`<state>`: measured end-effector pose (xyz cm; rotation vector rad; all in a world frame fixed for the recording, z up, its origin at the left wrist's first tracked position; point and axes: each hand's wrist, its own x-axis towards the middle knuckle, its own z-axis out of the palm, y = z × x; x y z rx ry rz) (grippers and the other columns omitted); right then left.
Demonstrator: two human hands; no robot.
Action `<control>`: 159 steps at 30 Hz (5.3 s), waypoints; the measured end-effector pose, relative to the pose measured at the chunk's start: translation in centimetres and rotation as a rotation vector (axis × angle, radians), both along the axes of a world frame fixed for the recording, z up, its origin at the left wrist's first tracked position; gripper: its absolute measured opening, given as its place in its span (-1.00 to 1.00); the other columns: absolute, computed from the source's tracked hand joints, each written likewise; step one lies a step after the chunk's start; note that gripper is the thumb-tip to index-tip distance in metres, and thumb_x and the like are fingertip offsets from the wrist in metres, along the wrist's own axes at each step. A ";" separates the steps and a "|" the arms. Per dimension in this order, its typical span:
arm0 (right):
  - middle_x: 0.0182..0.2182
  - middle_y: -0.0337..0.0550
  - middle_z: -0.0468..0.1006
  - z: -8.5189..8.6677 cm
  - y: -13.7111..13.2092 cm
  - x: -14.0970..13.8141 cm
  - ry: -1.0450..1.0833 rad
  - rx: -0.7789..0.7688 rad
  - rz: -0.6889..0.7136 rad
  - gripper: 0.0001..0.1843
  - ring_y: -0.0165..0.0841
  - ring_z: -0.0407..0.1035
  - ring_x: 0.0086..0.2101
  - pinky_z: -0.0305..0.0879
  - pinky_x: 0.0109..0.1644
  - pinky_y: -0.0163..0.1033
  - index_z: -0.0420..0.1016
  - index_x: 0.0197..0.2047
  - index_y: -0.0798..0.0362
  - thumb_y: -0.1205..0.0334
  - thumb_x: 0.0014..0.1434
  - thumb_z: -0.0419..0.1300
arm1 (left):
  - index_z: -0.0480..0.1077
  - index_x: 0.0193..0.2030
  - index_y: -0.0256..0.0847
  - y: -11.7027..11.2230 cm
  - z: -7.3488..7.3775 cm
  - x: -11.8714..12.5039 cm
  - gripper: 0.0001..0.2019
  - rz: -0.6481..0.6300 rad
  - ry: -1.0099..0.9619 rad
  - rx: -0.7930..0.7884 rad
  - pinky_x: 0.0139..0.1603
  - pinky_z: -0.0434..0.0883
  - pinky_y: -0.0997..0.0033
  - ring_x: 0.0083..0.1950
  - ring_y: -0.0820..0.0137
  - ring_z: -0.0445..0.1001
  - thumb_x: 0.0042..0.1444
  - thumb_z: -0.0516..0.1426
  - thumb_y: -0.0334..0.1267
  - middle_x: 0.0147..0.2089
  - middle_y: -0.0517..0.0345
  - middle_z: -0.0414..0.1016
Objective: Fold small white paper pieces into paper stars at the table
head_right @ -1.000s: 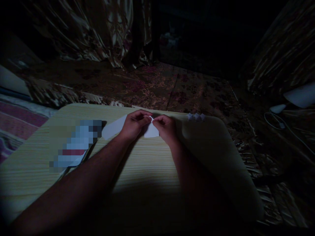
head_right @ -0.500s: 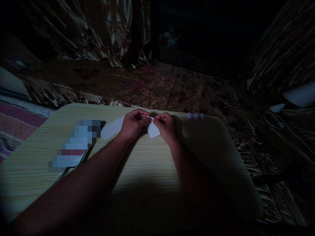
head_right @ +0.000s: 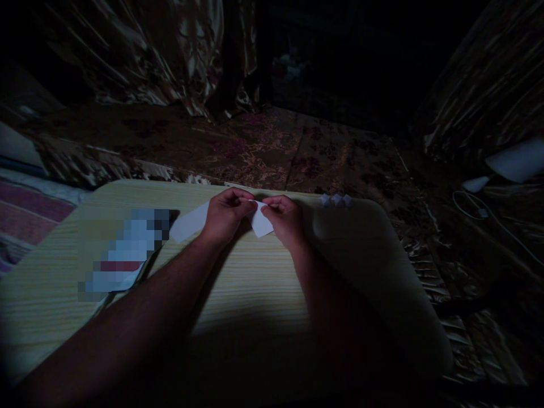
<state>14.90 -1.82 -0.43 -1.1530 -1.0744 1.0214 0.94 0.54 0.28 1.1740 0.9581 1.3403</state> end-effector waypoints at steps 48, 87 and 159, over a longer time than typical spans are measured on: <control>-0.60 -0.32 0.43 -0.6 0.2 0.0 -0.071 0.007 -0.019 -0.82 -0.46 0.27 -0.57 0.13 -0.51 -0.35 0.48 -0.41 0.07 0.13 -0.02 0.26 | 0.49 -0.37 -0.26 0.1 -0.4 0.1 -0.82 0.015 0.020 0.029 -0.43 0.32 0.50 -0.47 0.49 0.40 -0.18 0.31 -0.30 -0.44 0.16 0.51; -0.54 -0.28 0.51 -0.4 0.1 -0.3 -0.098 0.110 -0.070 -0.89 -0.43 0.34 -0.53 0.22 -0.46 -0.33 0.51 -0.37 0.05 0.23 -0.02 0.25 | 0.51 -0.40 -0.25 0.0 -0.3 0.1 -0.84 -0.023 0.018 0.046 -0.51 0.23 0.53 -0.54 0.54 0.30 -0.19 0.32 -0.33 -0.52 0.24 0.43; -0.64 -0.36 0.34 -0.1 -0.1 -0.1 -0.165 0.058 -0.075 -0.88 -0.48 0.18 -0.59 0.08 -0.50 -0.34 0.38 -0.48 0.04 0.19 -0.04 0.22 | 0.45 -0.49 -0.26 0.6 -1.1 0.1 -0.74 -0.002 0.155 0.028 -0.53 0.20 0.48 -0.55 0.51 0.27 -0.05 0.27 -0.08 -0.55 0.20 0.42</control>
